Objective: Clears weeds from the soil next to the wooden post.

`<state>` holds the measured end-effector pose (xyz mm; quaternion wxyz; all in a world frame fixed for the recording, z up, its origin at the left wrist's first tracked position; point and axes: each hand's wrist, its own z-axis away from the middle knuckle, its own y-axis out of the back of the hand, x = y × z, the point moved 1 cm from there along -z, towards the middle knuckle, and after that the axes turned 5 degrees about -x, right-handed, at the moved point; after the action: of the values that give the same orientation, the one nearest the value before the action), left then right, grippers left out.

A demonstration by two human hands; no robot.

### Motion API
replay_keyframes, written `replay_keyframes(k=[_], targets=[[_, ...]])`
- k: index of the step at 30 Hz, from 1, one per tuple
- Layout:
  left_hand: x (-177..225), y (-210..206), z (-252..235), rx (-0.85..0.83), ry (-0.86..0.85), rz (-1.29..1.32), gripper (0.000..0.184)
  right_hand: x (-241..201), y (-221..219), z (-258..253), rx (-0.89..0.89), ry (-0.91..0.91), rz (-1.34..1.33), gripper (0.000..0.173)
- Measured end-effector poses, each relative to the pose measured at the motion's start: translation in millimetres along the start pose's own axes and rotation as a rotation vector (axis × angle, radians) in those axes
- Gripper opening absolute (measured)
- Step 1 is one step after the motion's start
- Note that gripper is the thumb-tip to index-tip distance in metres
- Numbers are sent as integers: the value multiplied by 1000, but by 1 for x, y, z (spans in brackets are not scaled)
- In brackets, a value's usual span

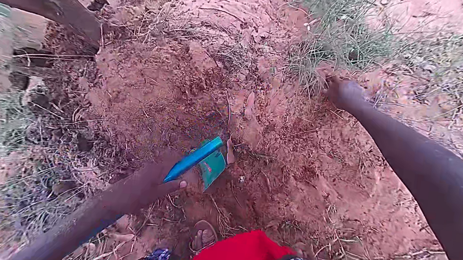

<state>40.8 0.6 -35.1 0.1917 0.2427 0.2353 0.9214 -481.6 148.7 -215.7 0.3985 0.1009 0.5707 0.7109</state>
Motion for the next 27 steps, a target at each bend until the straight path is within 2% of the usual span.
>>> replay_keyframes(k=[2,3,5,6,8,10,12,14,16,19,20,21,22,24,27], targets=[[-6,-1,1,47,24,-86,50,-11,-3,-6,31,34,18,36],[-8,1,2,74,33,-114,52,-16,-6,-11,53,61,11,42],[-11,6,3,122,51,-140,54,-20,-22,-26,63,83,3,73],[-12,9,2,139,54,-139,54,-24,-28,-32,56,78,7,78],[-12,12,-1,152,60,-128,55,-41,-27,-30,41,89,-53,69],[-9,12,-4,144,65,-102,53,-53,-24,-30,45,58,-136,50],[-4,10,-8,140,53,-113,53,-58,-28,-35,81,40,-229,45],[2,8,-11,142,47,-151,55,-63,-32,-40,165,60,-365,40],[10,10,-16,102,60,-173,56,-79,-22,-40,337,-2,-632,35],[17,13,-21,81,57,-208,59,-104,15,-39,412,-180,-882,34],[20,13,-21,82,59,-220,58,-98,8,-51,439,-175,-903,35],[23,12,-21,89,59,-245,57,-85,-5,-65,462,-125,-912,42],[26,12,-22,105,58,-286,57,-76,-14,-73,437,-106,-885,46],[32,9,-22,146,63,-381,56,-75,-12,-79,415,-222,-909,43],[40,6,-21,174,83,-477,54,-115,39,-42,305,-340,-900,40]])
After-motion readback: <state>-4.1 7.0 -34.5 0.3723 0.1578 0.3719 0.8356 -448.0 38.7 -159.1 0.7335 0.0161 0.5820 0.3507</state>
